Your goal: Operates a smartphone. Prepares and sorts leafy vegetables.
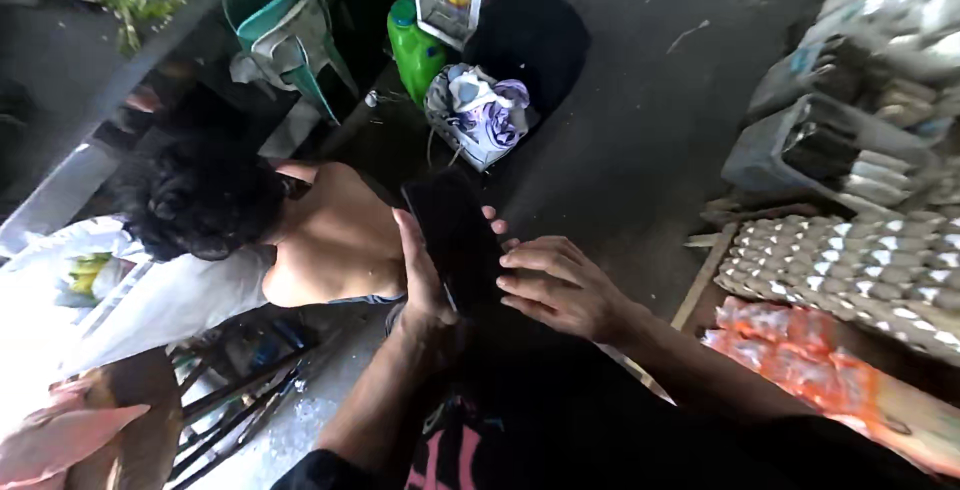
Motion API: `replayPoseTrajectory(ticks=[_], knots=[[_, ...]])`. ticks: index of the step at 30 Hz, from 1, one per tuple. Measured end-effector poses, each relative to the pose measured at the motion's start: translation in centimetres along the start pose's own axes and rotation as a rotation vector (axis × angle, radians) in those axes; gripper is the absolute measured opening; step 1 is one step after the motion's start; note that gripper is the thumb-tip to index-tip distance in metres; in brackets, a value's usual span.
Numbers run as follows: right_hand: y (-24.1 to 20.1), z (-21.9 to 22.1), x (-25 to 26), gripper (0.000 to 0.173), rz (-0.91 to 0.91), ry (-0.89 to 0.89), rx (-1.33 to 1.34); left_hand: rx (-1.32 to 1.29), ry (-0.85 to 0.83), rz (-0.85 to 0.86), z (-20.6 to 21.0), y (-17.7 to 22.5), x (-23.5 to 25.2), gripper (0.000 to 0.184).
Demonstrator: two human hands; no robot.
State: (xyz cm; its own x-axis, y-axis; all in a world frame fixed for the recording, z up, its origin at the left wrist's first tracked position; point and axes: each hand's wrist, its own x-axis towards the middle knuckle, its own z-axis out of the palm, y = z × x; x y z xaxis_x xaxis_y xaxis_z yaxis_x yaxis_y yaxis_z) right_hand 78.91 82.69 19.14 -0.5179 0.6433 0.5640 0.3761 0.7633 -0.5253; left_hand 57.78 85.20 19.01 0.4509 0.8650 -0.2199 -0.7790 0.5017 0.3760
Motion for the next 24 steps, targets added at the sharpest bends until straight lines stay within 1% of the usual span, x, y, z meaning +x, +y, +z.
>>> replayPoseTrajectory(ticks=[2,4,6,8,10,12,14,16,17,19,20,22,24], knots=[[1.6,-1.4,0.3,0.03,0.047,-0.001,0.091,0.141,0.006,0.111,0.5,0.3,0.7,0.109],[3.4,-3.4,0.8,0.034,0.123,0.014,0.126,0.228,0.013,0.198,0.4,0.2,1.0,0.108],[5.6,-4.6,1.3,0.031,0.191,0.053,0.114,0.273,0.022,0.268,0.0,-0.3,0.9,0.098],[7.4,-5.2,2.0,0.033,0.29,0.081,0.164,0.282,0.027,0.31,-0.2,-1.1,0.6,0.088],[8.6,-5.2,3.2,0.032,0.398,0.1,0.31,0.245,0.019,0.325,0.0,-1.5,0.8,0.085],[8.8,-4.4,4.4,0.033,0.521,0.098,0.526,0.194,-0.011,0.293,0.5,-1.7,1.2,0.092],[8.8,-3.5,5.3,0.034,0.59,0.063,0.759,0.14,-0.033,0.256,0.8,-2.0,1.4,0.1],[8.8,-2.9,6.2,0.039,0.593,0.009,0.897,0.159,0.014,0.256,0.5,-2.4,1.3,0.103],[8.8,-2.8,6.8,0.041,0.588,-0.016,0.925,0.185,0.04,0.26,0.5,-2.5,1.3,0.102],[8.8,-2.9,7.9,0.045,0.558,-0.055,0.888,0.253,0.097,0.271,0.9,-2.6,1.3,0.097],[8.8,-3.0,8.6,0.046,0.544,-0.065,0.84,0.261,0.089,0.266,1.2,-2.6,1.5,0.095],[9.5,-3.1,9.7,0.047,0.523,-0.055,0.802,0.169,-0.071,0.218,1.7,-2.4,2.1,0.091],[9.7,-3.2,10.4,0.042,0.528,-0.044,0.774,0.153,-0.125,0.201,2.2,-2.5,2.6,0.089]])
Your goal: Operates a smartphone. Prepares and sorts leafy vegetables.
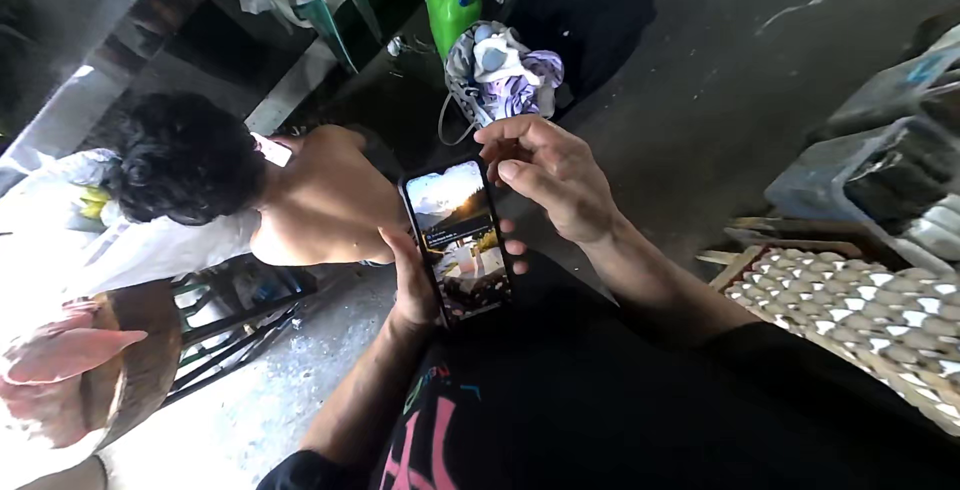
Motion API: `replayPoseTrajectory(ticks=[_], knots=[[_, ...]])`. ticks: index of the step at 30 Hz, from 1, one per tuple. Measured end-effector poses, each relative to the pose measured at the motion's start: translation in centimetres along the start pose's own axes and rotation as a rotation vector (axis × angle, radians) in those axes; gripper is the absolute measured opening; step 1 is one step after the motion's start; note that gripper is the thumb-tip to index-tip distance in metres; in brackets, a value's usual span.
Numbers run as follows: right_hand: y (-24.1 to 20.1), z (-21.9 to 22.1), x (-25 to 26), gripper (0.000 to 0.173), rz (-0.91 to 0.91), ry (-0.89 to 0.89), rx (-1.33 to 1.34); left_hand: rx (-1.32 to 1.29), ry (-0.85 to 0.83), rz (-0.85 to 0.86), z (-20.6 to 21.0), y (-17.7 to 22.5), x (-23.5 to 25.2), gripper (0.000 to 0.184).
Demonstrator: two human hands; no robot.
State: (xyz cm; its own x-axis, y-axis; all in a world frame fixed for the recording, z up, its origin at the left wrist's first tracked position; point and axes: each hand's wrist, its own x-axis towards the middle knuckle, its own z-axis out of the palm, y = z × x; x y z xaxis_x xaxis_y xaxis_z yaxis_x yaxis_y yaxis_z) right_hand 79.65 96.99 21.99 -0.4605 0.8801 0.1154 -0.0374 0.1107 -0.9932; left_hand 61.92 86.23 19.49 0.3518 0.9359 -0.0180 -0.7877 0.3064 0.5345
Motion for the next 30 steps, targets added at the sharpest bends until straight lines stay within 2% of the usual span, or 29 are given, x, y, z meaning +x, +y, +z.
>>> replayPoseTrajectory(ticks=[5,9,18,21,25,27,30], knots=[[-0.6,0.2,0.7,0.017,0.003,0.05,-0.036,-0.044,-0.062,-0.056,-0.2,-0.5,0.3,0.093],[-1.0,0.4,0.8,0.013,0.049,0.072,-0.07,-0.111,-0.087,-0.11,-0.7,-0.8,0.1,0.097],[-1.0,0.8,0.7,0.007,0.094,0.079,-0.084,-0.058,-0.041,-0.1,-0.6,-0.9,-0.2,0.096],[-0.9,0.6,0.2,0.02,0.122,0.035,-0.091,-0.043,-0.033,-0.075,-0.6,-0.7,-0.2,0.091],[-1.7,-0.1,-0.6,0.059,0.29,-0.143,-0.079,0.149,0.121,0.066,-0.3,-0.5,-0.3,0.08],[-2.1,-0.1,-1.0,0.063,0.357,-0.143,0.049,0.138,0.117,0.075,-0.7,-0.6,-0.3,0.081],[-2.1,-0.5,-1.1,0.061,0.359,-0.147,0.088,0.08,0.056,0.048,-0.7,-0.9,-0.1,0.082]])
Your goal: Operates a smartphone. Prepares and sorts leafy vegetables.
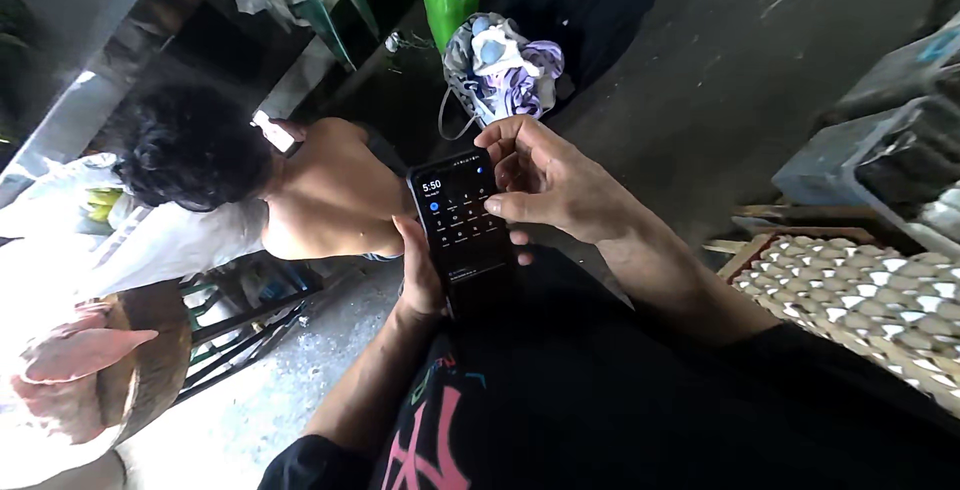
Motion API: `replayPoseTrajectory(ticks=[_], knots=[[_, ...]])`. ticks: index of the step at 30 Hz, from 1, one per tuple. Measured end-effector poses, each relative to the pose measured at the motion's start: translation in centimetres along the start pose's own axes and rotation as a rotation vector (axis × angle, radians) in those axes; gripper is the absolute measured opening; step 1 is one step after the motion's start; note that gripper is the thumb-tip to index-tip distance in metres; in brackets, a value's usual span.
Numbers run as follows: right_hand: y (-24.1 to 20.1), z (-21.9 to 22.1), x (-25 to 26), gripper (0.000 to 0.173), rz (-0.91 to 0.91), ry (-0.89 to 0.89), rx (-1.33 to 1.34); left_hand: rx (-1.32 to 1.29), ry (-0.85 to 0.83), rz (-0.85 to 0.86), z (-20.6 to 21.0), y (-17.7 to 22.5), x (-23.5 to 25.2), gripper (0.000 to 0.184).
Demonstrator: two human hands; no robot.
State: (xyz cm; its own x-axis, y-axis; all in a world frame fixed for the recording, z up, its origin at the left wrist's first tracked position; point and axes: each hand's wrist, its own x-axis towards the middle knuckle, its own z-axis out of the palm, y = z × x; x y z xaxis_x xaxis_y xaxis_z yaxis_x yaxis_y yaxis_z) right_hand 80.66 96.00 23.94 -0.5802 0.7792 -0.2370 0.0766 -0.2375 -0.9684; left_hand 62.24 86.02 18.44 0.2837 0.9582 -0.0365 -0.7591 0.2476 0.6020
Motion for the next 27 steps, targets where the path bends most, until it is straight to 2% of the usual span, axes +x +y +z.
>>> replayPoseTrajectory(ticks=[9,13,17,20,22,27], knots=[[0.2,0.0,0.3,0.061,-0.014,0.009,-0.052,-0.004,-0.026,-0.018,0.2,0.1,0.2,0.078],[0.2,0.4,0.3,0.06,0.008,0.036,-0.007,0.051,0.029,0.019,-0.3,0.0,0.3,0.083],[0.9,0.6,0.2,0.07,-0.064,0.093,-0.077,0.166,0.117,0.116,0.0,0.3,0.5,0.078],[1.7,0.0,-0.1,0.073,-0.128,0.103,-0.084,0.157,0.102,0.123,0.2,0.4,0.9,0.079],[2.4,-0.7,-0.6,0.074,-0.135,0.105,-0.039,0.097,0.05,0.1,0.0,0.2,1.1,0.081],[4.1,-2.9,-2.3,0.075,-0.124,0.117,-0.012,0.097,0.04,0.087,0.6,-0.6,1.9,0.09]])
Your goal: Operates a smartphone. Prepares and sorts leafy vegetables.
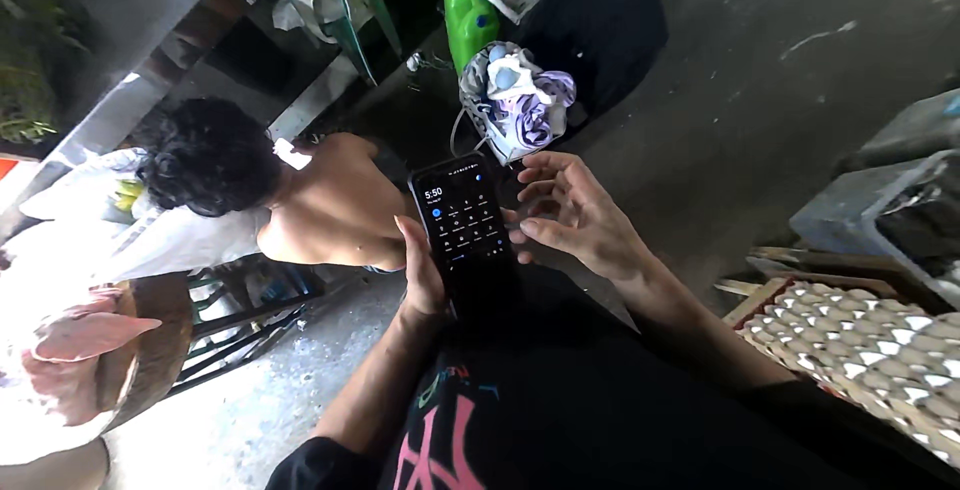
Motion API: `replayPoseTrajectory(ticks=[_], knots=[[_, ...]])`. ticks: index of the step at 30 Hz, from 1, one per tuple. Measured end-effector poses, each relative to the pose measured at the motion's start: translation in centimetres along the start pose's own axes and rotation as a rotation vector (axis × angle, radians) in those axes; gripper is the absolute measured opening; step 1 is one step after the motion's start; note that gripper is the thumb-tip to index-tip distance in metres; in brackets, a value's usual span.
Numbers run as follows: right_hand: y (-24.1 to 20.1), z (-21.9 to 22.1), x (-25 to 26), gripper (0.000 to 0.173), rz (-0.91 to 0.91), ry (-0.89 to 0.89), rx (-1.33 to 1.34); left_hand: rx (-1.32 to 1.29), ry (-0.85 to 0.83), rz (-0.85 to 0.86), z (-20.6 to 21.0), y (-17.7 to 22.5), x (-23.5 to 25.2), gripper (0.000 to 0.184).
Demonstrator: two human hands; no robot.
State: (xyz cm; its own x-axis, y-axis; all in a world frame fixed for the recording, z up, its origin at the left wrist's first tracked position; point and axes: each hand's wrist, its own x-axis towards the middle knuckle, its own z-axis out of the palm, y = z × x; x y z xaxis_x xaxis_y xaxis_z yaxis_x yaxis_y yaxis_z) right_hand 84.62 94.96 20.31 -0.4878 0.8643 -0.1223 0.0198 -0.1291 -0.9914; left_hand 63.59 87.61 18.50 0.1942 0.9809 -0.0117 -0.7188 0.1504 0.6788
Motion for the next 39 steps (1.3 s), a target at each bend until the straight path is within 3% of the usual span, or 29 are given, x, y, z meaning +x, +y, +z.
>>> replayPoseTrajectory(ticks=[9,13,16,19,22,25,27,29,36,39], knots=[[1.4,-3.4,-2.3,0.077,-0.064,0.026,-0.053,-0.167,-0.105,-0.079,1.4,-1.7,1.4,0.097],[1.6,-3.2,-2.1,0.077,-0.11,0.01,-0.085,-0.078,-0.046,-0.065,1.4,-1.5,1.1,0.097],[1.5,-1.8,-1.7,0.093,-0.188,-0.033,-0.228,0.182,0.171,0.013,1.0,-1.4,0.7,0.093],[1.0,-0.3,-1.0,0.112,-0.214,-0.056,-0.365,0.177,0.194,0.048,0.9,-1.2,1.6,0.086],[0.7,0.0,0.4,0.12,-0.184,-0.022,-0.416,0.181,0.19,0.068,1.0,-0.9,2.6,0.075],[0.1,-0.2,2.7,0.101,-0.093,0.19,-0.324,0.121,0.121,0.006,-0.3,-0.7,3.8,0.08],[-0.8,-1.0,4.5,0.077,-0.069,0.325,-0.233,-0.142,-0.047,-0.128,-1.5,-0.6,5.4,0.088],[-1.4,-2.1,6.4,0.064,-0.102,0.385,-0.138,-0.297,-0.122,-0.211,-2.7,-0.5,7.1,0.094],[-1.7,-2.0,14.1,0.056,-0.013,0.194,-0.206,-0.324,-0.132,-0.186,-8.2,4.2,14.1,0.095],[-2.3,0.6,17.6,0.061,0.038,0.032,-0.104,-0.201,0.013,-0.073,-10.1,7.2,15.2,0.079]])
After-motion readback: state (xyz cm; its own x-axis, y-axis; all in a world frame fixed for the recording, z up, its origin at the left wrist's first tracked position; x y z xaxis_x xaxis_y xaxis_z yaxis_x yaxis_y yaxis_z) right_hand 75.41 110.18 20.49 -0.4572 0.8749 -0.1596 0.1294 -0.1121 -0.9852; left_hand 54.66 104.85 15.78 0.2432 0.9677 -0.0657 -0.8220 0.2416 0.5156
